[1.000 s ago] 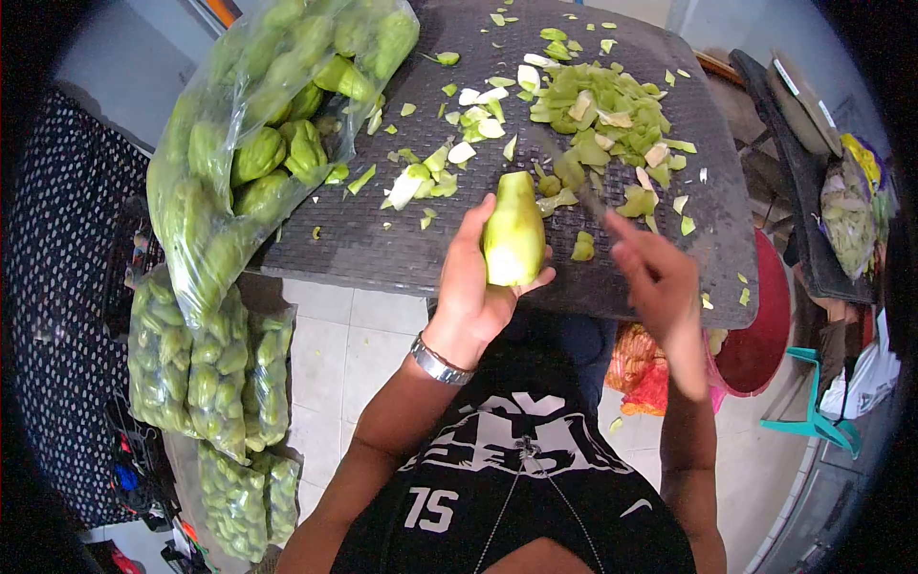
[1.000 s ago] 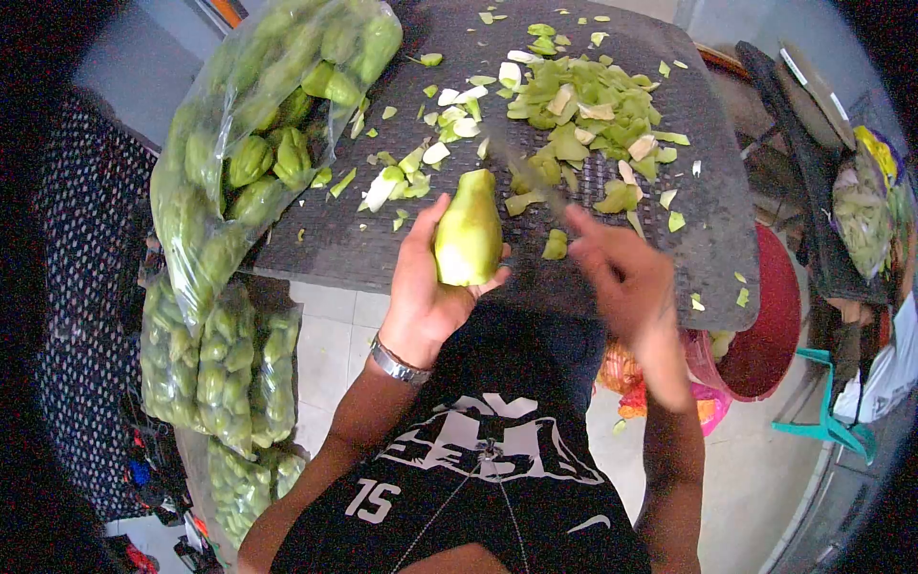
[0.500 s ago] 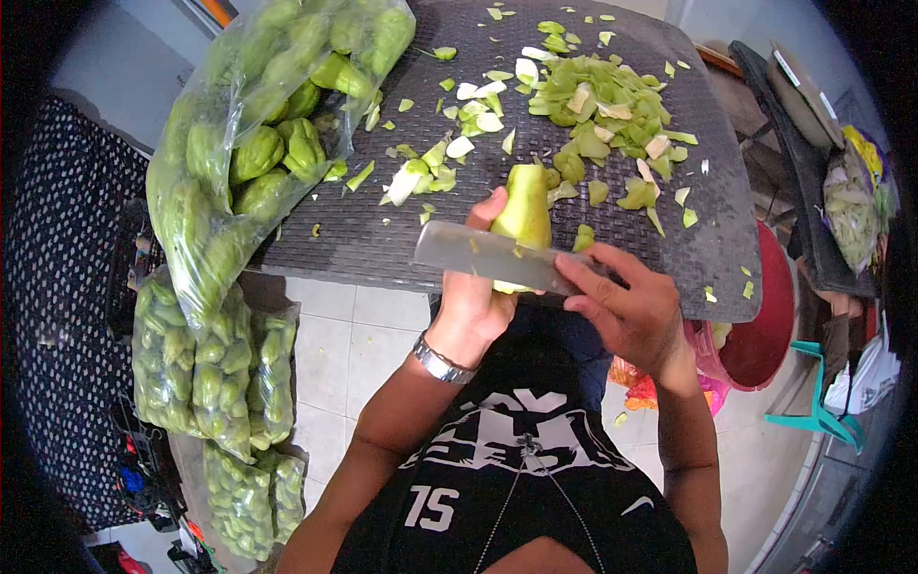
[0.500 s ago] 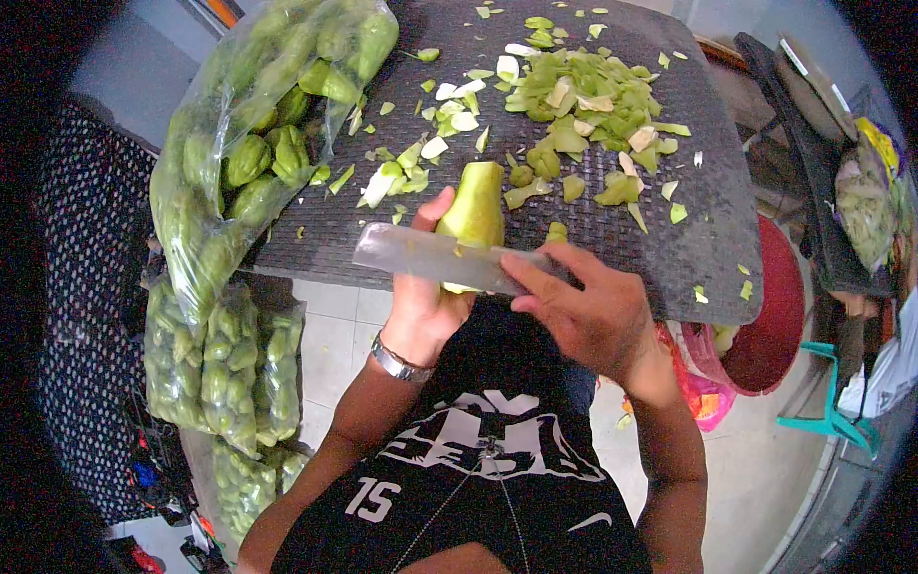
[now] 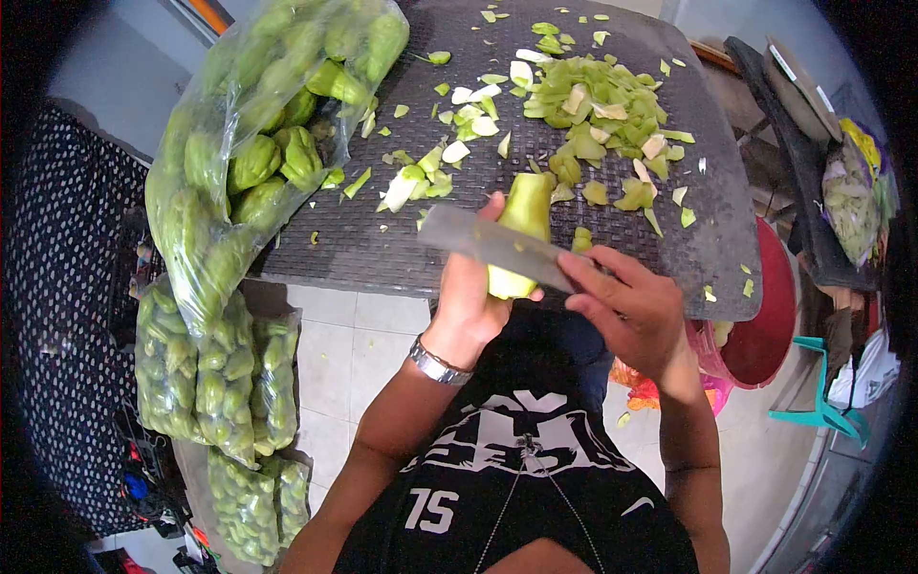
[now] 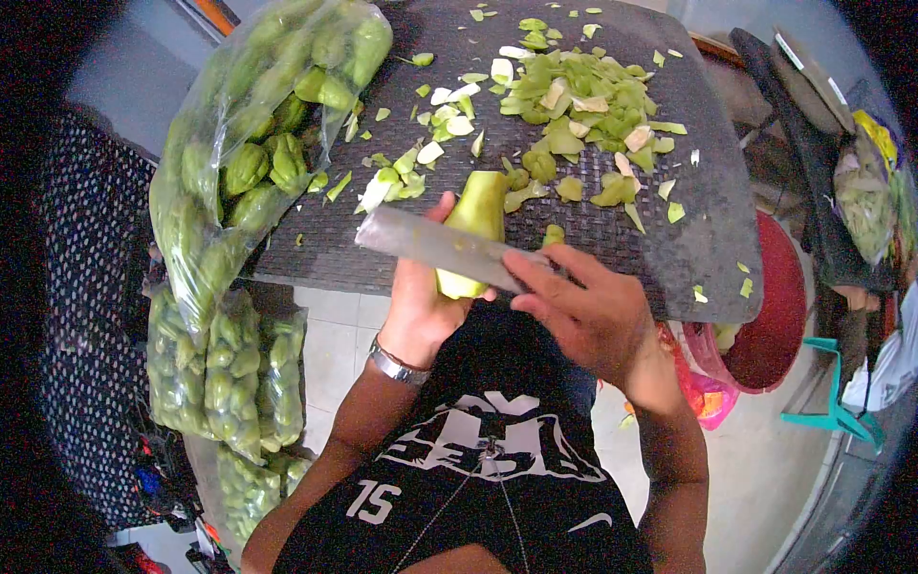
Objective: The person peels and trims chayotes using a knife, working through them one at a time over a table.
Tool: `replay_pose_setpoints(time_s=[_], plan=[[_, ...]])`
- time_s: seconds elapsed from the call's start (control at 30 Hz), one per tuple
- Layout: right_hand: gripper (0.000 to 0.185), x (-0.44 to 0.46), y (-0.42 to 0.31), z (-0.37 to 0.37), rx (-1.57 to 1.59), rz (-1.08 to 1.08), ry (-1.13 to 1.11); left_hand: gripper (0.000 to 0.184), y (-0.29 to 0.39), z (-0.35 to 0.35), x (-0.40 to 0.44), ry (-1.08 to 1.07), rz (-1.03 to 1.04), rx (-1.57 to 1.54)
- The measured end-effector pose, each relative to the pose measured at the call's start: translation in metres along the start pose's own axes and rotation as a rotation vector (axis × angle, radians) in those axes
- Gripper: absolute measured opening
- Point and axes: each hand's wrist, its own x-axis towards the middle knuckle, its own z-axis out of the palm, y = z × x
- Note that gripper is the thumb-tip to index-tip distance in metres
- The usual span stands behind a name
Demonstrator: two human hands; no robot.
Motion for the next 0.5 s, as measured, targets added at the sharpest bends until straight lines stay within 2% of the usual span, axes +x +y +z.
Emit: replay_pose_setpoints(time_s=[0.03, 0.13, 0.23, 0.33, 0.43, 0.5], plan=[[0.046, 0.0, 0.0, 0.003, -0.063, -0.062, 0.013, 0.048, 0.0, -0.003, 0.001, -0.025, 0.011, 0.06], [0.048, 0.002, 0.007, 0.003, -0.018, -0.106, 0.014, 0.048, 0.0, -0.001, -0.003, -0.014, 0.034, 0.09], [0.046, 0.002, 0.022, -0.004, -0.047, -0.083, -0.004, 0.047, -0.001, 0.007, -0.014, -0.013, 0.1, 0.071], [0.034, -0.001, 0.055, -0.01, -0.006, -0.043, 0.113, 0.05, 0.007, 0.01, -0.017, 0.024, 0.048, 0.161], [0.032, -0.003, 0.063, -0.02, -0.054, 0.198, 0.252, 0.049, 0.01, 0.001, -0.015, -0.028, 0.005, 0.089], [0.032, -0.002, 0.059, -0.026, -0.003, 0.432, 0.251, 0.048, 0.011, 0.003, -0.015, -0.012, -0.047, 0.022]])
